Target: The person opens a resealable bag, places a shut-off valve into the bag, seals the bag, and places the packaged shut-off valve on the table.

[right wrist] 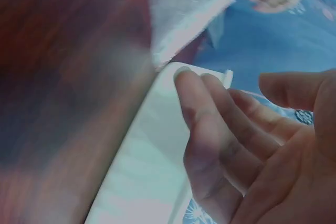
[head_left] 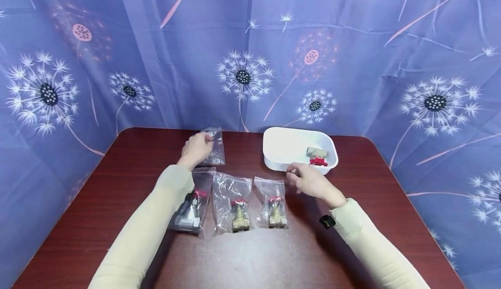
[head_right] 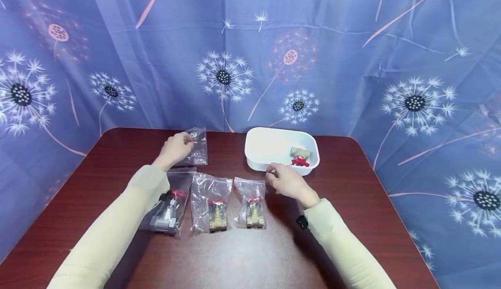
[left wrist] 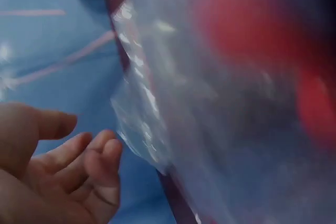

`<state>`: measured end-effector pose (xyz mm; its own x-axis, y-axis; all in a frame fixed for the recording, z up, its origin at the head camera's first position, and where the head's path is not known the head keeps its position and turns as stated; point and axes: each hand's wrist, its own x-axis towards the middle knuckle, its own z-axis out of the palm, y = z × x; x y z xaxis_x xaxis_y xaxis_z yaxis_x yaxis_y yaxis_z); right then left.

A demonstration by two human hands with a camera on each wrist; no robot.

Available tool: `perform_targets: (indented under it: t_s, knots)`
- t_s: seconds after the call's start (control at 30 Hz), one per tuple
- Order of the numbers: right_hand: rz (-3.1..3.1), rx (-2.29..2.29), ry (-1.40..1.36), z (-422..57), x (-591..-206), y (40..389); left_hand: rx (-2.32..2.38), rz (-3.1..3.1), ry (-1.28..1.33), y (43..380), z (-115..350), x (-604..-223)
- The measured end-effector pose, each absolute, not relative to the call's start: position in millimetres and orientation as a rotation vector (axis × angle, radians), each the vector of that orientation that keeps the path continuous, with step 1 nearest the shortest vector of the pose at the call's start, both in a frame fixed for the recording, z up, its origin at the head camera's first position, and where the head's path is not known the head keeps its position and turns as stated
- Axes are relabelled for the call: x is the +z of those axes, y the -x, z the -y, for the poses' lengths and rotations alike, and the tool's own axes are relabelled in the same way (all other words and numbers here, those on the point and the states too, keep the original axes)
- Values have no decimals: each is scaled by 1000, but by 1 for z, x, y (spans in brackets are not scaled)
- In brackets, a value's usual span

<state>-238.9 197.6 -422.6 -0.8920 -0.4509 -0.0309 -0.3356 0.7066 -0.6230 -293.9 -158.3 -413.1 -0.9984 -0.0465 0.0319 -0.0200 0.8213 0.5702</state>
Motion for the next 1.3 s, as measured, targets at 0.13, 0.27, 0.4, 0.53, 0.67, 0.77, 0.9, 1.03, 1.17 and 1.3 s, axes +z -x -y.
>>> perform_targets:
  t_s: [0.13,0.27,0.4,0.53,0.67,0.77,0.9,1.03,1.17,1.3]
  knots:
    - [-2725,-996,624,-192,-418,238,-826,3031,-133,302,181,-412]
    - [-2687,-1090,560,-187,-416,239,-768,3124,-131,303,194,-404]
    - [-2646,-1189,492,-186,-413,239,-793,3190,-88,307,199,-393]
    - [-2632,-1225,484,-184,-411,239,-778,3261,-78,316,204,-390]
    - [-2639,-1215,526,-174,-407,240,-736,3388,-78,324,212,-398]
    - [-2655,-1208,555,-166,-403,242,-748,3470,-63,328,216,-404]
    - [-2657,-1225,571,-160,-399,244,-714,3514,-74,333,213,-408]
    - [-2620,-1286,597,-158,-399,245,-602,3520,-97,338,209,-408]
    - [-2589,-1327,604,-156,-402,247,-584,3527,-108,341,207,-411]
    - [-2568,-1340,575,-154,-402,249,-646,3513,-115,344,206,-416]
